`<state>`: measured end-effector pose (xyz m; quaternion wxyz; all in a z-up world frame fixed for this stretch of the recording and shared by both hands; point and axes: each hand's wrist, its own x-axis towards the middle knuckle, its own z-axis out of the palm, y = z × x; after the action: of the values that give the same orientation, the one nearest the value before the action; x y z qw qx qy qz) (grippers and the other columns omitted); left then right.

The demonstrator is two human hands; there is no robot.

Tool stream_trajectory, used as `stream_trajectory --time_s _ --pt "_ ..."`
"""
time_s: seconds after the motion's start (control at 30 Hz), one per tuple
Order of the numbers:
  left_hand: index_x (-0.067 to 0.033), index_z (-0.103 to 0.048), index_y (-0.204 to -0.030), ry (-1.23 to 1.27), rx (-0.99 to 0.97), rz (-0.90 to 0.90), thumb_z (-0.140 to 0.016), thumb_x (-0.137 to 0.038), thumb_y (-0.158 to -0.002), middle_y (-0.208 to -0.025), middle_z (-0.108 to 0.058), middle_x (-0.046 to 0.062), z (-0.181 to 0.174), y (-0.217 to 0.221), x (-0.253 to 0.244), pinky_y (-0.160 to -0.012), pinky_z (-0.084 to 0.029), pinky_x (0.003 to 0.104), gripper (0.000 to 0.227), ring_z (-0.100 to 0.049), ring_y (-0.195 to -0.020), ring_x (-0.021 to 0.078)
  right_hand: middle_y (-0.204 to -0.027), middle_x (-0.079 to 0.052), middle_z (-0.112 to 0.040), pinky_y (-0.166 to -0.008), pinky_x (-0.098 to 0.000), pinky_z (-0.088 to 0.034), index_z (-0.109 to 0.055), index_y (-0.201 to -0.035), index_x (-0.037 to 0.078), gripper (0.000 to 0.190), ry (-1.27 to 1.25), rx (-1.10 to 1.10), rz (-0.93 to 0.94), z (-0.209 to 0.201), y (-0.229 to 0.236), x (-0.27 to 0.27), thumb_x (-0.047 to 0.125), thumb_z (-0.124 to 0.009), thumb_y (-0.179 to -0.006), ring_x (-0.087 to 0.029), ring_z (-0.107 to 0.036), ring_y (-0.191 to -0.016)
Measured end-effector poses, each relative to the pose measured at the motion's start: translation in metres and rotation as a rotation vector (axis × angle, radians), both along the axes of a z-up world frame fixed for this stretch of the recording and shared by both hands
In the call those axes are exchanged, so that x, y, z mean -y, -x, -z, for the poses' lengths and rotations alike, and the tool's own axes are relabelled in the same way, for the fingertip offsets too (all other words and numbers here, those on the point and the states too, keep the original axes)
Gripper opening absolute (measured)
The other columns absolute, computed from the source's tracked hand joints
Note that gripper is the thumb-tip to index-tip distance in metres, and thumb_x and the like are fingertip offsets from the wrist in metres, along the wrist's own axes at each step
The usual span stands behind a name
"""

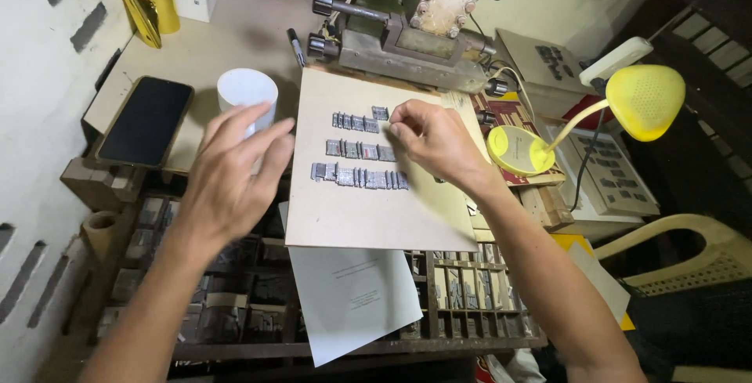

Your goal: The person selects individual metal movable type characters from a wooden type case and arranges them in rows on a flat board. They repeatedly pick up characters, place them on the board, and adjust their positions to form lines of text.

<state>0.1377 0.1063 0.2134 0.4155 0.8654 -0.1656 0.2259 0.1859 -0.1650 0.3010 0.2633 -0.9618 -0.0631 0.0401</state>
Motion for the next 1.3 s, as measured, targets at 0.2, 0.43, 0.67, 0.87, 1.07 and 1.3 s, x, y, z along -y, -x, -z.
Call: stream_trajectory --time_s 0.2,0.43,0.67,0.87,1.07,1.3 --pt "-0.0142 -0.075 -0.127 -0.173 -0.205 0.091 -0.023 -0.066 -0.107 -0.152 -0.048 0.027 -0.018 -0.05 0.022 -0.119 -0.015 0.069 0.076 -0.028 -0.148 0.0549 -0.088 -0.012 -0.078 -0.075 -0.0413 -0.058 -0.075 -0.105 0.009 0.016 -0.004 0.251 -0.195 0.027 -0.006 0.008 0.009 -0.064 -0.094 -0.026 -0.074 -0.082" --pt "-0.0174 -0.076 -0.125 -0.243 -0.23 0.128 -0.014 -0.07 -0.102 -0.156 -0.045 0.025 -0.028 -0.042 0.036 -0.118 -0.009 0.074 0.085 -0.02 -0.153 0.0529 -0.088 -0.012 -0.078 -0.074 -0.0372 -0.058 -0.075 -0.103 0.008 0.013 0.018 0.304 -0.251 0.034 -0.004 0.008 0.008 -0.065 -0.094 -0.025 -0.073 -0.082" --pt "-0.0153 -0.077 -0.123 -0.239 -0.223 0.133 -0.014 -0.071 -0.102 -0.155 -0.046 0.025 -0.028 -0.033 0.036 -0.118 -0.009 0.074 0.087 -0.021 -0.153 0.0521 -0.089 -0.012 -0.079 -0.074 -0.0368 -0.058 -0.076 -0.103 0.008 0.015 0.016 0.294 -0.271 0.03 -0.002 0.012 0.008 -0.063 -0.094 -0.024 -0.071 -0.082" --pt "-0.011 -0.077 -0.119 -0.225 -0.164 0.164 -0.013 -0.071 -0.103 -0.148 -0.051 0.029 -0.033 -0.049 0.036 -0.118 -0.017 0.073 0.089 -0.029 -0.15 0.0519 -0.085 -0.006 -0.078 -0.076 -0.0444 -0.058 -0.075 -0.101 0.015 0.013 0.063 0.335 -0.11 0.005 -0.013 0.025 0.019 -0.069 -0.091 -0.028 -0.074 -0.08" --pt "-0.0069 -0.081 -0.101 -0.356 -0.169 0.168 -0.01 -0.069 -0.105 -0.133 -0.062 0.025 -0.045 -0.08 0.063 -0.118 -0.024 0.068 0.094 -0.046 -0.142 0.0431 -0.08 -0.001 -0.076 -0.081 -0.0426 -0.057 -0.078 -0.105 0.02 0.021 0.025 0.152 -0.022 -0.002 -0.026 0.009 0.029 -0.067 -0.09 -0.022 -0.073 -0.079" --pt "-0.0124 -0.073 -0.128 -0.473 -0.28 0.228 -0.011 -0.065 -0.102 -0.123 -0.053 0.031 -0.052 -0.089 0.081 -0.113 -0.026 0.061 0.085 -0.045 -0.121 0.043 -0.066 0.001 -0.076 -0.068 -0.0277 -0.059 -0.069 -0.069 0.018 0.024 0.007 0.014 0.001 0.026 -0.074 0.002 0.013 -0.06 -0.091 -0.007 -0.071 -0.064"
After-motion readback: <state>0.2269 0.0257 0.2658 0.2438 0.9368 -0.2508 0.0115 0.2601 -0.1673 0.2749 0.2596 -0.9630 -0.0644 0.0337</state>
